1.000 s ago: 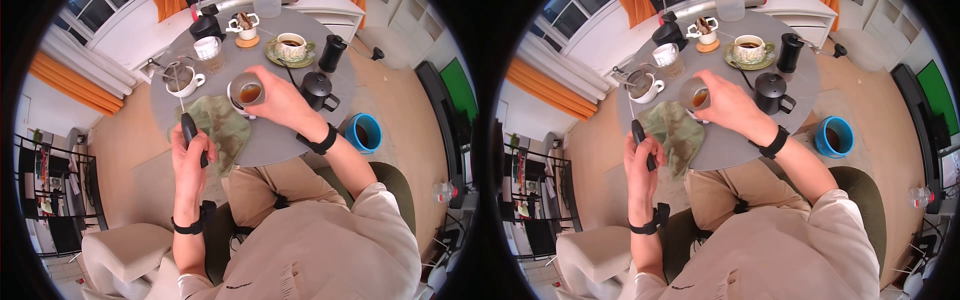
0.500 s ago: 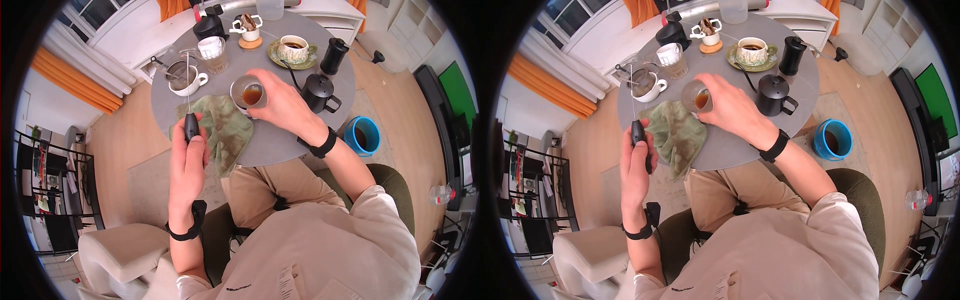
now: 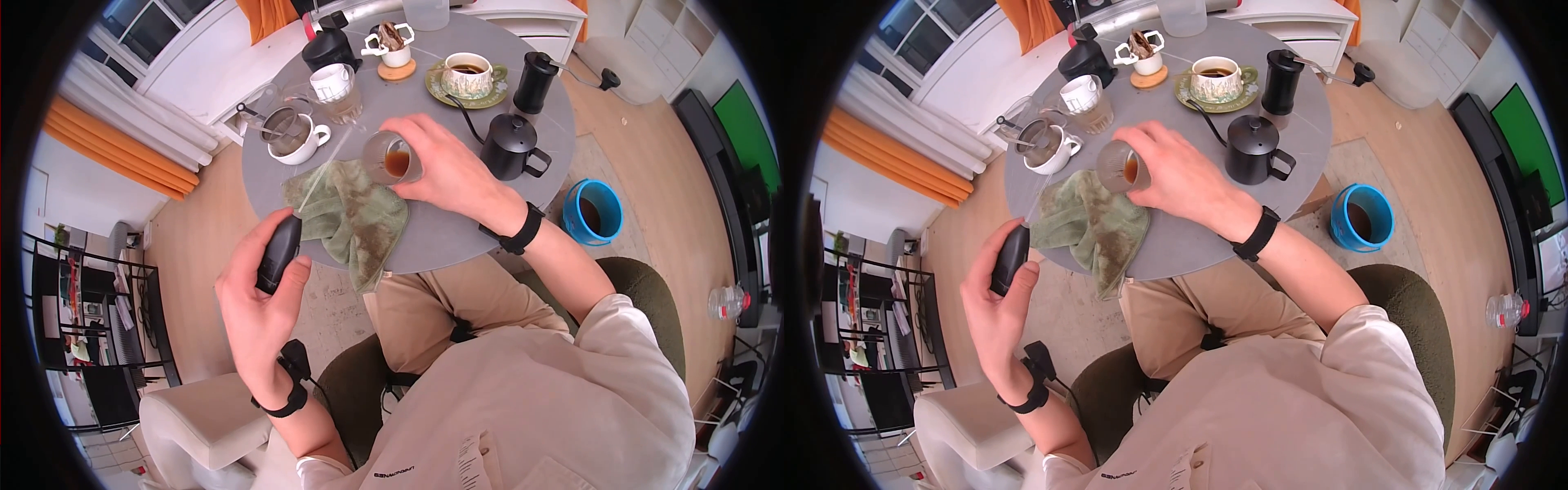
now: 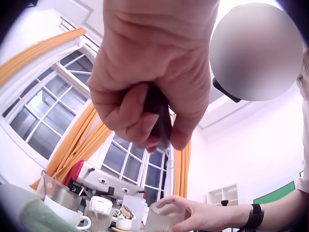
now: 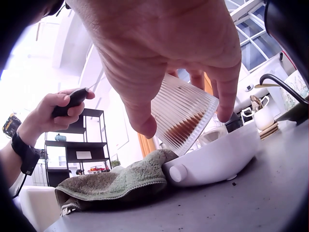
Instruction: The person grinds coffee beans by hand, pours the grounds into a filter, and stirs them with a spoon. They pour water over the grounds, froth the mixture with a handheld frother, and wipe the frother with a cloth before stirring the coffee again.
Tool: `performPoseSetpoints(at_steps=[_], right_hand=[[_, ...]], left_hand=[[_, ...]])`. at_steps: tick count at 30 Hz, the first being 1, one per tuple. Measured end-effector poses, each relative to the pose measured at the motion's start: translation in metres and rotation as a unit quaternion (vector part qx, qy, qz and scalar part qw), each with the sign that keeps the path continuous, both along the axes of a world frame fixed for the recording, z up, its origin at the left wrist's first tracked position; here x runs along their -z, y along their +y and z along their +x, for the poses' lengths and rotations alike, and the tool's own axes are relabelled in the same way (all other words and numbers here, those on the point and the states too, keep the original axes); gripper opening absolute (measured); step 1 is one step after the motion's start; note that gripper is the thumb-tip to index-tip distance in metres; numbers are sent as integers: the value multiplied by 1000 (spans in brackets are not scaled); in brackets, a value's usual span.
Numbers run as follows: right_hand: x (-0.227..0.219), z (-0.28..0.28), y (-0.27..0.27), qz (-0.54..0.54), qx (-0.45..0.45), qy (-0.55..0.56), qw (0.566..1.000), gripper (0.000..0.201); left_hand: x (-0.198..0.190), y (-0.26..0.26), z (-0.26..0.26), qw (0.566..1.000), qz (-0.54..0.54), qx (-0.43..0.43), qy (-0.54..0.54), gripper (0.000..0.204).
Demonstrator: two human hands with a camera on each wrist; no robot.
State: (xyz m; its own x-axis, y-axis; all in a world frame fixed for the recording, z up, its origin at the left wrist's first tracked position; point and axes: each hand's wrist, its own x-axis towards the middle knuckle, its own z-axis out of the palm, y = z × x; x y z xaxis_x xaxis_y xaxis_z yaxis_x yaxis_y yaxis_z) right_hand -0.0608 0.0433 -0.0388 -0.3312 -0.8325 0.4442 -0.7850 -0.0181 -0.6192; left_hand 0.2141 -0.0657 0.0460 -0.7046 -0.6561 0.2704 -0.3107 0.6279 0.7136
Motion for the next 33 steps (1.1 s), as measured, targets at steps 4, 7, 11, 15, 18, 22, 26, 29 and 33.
performPoseSetpoints(at_steps=[4, 7, 11, 15, 18, 22, 26, 29, 33], right_hand=[[4, 2, 0, -1, 4, 22, 1000, 72], [5, 3, 1, -2, 6, 22, 1000, 72], [4, 1, 0, -1, 8, 20, 1000, 73], [5, -1, -2, -5, 3, 9, 1000, 73], [5, -2, -2, -9, 2, 4, 1000, 73], [5, 0, -1, -21, -10, 0, 1000, 74], [-1, 10, 8, -24, -49, -18, 998, 73], [-1, 11, 13, -36, -71, -10, 997, 72], [-2, 11, 16, -51, -85, 11, 995, 71]], left_hand=[[-6, 2, 2, 998, 10, -20, -55, 47], [1, -1, 9, 999, 40, -7, -32, 47], [0, 5, 12, 998, 45, 2, -34, 46], [-3, 7, 8, 999, 19, -25, -28, 43], [-7, 11, 5, 999, -18, -41, -24, 40], [-8, 15, 1, 998, -54, -35, -14, 38], [-6, 17, 6, 991, -132, -5, 33, 42], [-9, 22, 11, 989, -132, 0, 60, 42], [-11, 29, 13, 988, -143, 29, 46, 42]])
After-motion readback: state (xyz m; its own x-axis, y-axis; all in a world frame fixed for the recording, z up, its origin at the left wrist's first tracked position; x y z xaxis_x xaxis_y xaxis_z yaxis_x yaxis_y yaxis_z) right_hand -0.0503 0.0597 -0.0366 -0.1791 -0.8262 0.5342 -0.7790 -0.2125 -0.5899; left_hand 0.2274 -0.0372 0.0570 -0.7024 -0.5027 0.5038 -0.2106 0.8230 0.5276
